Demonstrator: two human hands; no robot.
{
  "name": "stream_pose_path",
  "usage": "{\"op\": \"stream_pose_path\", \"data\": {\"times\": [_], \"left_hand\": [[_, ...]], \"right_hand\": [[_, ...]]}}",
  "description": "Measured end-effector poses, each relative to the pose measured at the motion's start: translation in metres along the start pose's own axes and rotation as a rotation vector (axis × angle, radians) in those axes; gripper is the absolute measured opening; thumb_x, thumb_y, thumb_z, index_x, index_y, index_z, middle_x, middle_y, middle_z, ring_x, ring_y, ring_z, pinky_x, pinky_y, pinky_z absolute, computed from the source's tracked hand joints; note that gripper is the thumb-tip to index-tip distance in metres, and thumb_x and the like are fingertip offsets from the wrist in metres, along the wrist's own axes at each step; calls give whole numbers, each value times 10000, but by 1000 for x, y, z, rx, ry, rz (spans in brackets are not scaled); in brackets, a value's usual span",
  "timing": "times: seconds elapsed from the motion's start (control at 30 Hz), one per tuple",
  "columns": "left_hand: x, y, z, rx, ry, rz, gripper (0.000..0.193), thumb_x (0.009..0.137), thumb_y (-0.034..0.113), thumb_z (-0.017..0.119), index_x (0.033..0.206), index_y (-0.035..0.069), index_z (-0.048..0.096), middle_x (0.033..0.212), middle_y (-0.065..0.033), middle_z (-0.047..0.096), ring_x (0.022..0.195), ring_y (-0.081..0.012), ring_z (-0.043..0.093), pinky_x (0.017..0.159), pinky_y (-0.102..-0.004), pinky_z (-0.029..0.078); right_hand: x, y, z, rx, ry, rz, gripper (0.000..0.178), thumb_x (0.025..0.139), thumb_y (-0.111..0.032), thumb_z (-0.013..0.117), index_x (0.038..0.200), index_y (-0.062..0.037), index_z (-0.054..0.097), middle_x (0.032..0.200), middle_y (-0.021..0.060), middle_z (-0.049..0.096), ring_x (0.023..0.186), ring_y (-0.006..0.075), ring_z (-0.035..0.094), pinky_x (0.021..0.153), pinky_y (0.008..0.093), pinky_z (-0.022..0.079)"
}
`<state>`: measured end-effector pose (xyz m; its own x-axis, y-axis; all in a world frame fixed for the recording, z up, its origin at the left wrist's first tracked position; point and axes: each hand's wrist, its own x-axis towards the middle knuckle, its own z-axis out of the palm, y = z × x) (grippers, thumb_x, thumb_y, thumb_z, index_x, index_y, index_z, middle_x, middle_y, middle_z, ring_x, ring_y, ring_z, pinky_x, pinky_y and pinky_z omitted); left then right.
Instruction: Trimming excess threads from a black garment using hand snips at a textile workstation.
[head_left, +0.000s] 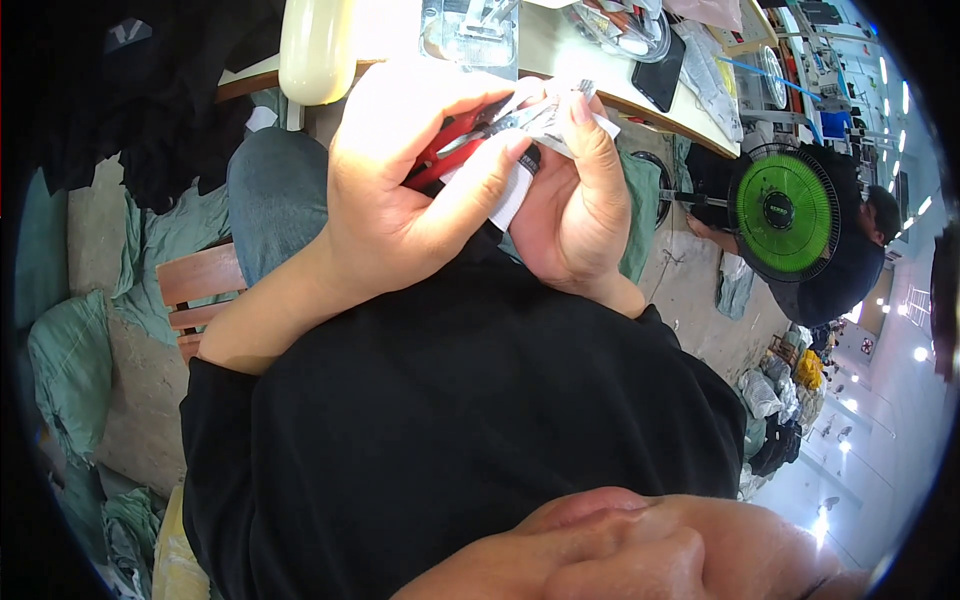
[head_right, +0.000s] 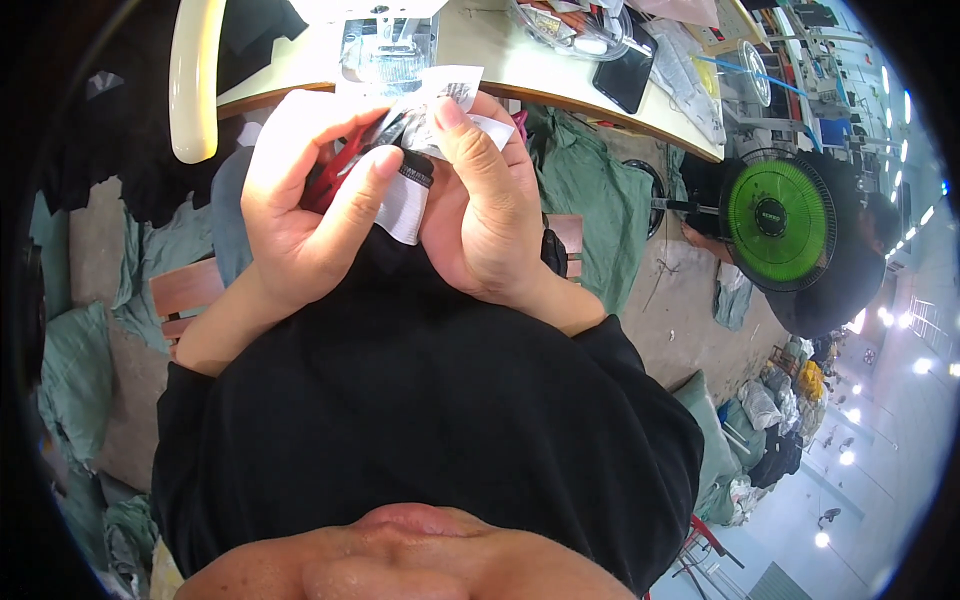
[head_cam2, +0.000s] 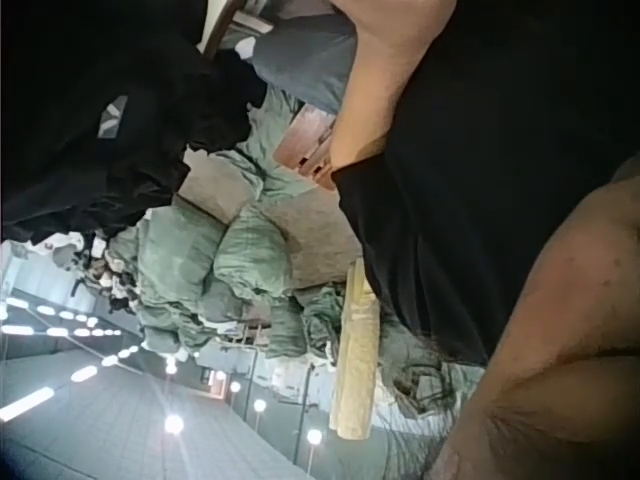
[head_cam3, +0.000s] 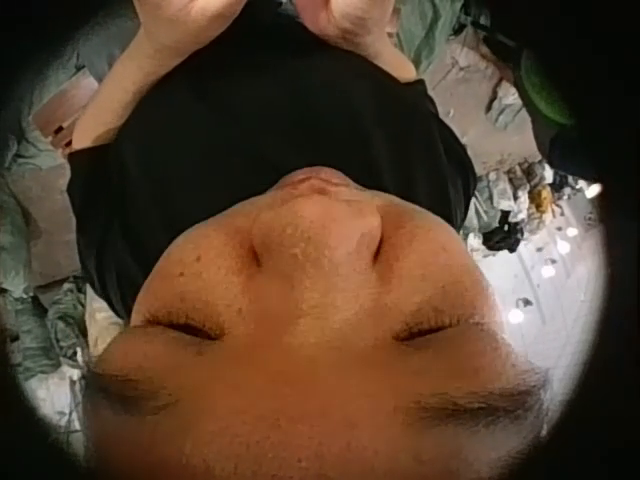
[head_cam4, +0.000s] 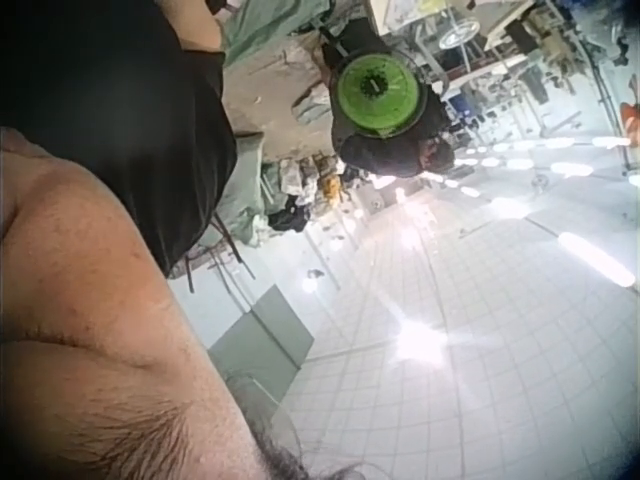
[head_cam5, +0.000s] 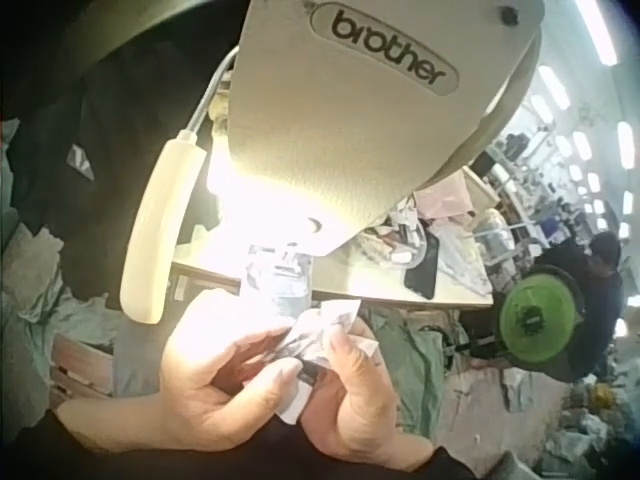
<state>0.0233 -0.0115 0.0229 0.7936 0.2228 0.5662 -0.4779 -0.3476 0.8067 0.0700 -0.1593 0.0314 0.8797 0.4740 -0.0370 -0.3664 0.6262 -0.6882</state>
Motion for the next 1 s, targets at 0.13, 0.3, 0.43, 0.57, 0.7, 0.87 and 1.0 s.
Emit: {"op": "stream_pose_path", "data": {"times": [0.13,0.3,0.43,0.57,0.7,0.87,1.0], "left_hand": [[1,-2,1,23,3,17,293,787,73,771,1067,3,722,930,-94,690,830,-204,609,744,-295,470],[-1,-3,0,-27,-9,43,268,861,19,742,1115,-40,678,943,-70,639,775,-94,546,678,-199,407],[-2,-6,2,-73,11,58,263,858,-16,733,1114,-43,681,950,-68,646,784,-89,548,678,-195,404],[-2,-5,2,-97,10,39,264,858,-33,728,1119,-38,688,952,-64,647,777,-85,544,671,-192,400],[-3,-5,2,-100,16,25,268,860,-34,729,1125,-33,695,955,-61,646,768,-80,538,667,-189,398],[-3,-4,5,-104,58,-20,266,820,-20,752,1083,-23,715,952,-81,680,815,-136,595,719,-232,450],[-3,-3,7,-141,108,-48,251,782,-15,773,1029,-21,731,949,-109,714,862,-198,664,765,-277,505]], "right_hand": [[1,4,1,-3,-1,-18,269,1025,-224,528,1221,-43,559,1165,84,626,1113,181,582,1013,343,435],[3,5,1,-3,-34,0,278,1038,-247,517,1231,-49,552,1186,82,629,1135,182,586,1019,346,441],[2,7,-1,-5,-41,6,272,1041,-238,516,1240,-55,549,1196,75,636,1131,178,595,1015,349,447],[0,8,-1,-1,-19,1,270,1039,-229,525,1251,-65,554,1201,64,637,1141,172,592,1019,344,444],[0,9,-1,6,-27,18,274,1037,-232,532,1255,-69,559,1210,56,636,1155,169,585,1029,340,435],[0,9,1,-15,-33,24,286,1037,-246,534,1262,-70,556,1237,60,627,1176,176,573,1046,347,420],[-1,9,5,-37,3,34,300,1039,-252,528,1276,-69,547,1256,66,618,1191,185,565,1054,354,414]]}}
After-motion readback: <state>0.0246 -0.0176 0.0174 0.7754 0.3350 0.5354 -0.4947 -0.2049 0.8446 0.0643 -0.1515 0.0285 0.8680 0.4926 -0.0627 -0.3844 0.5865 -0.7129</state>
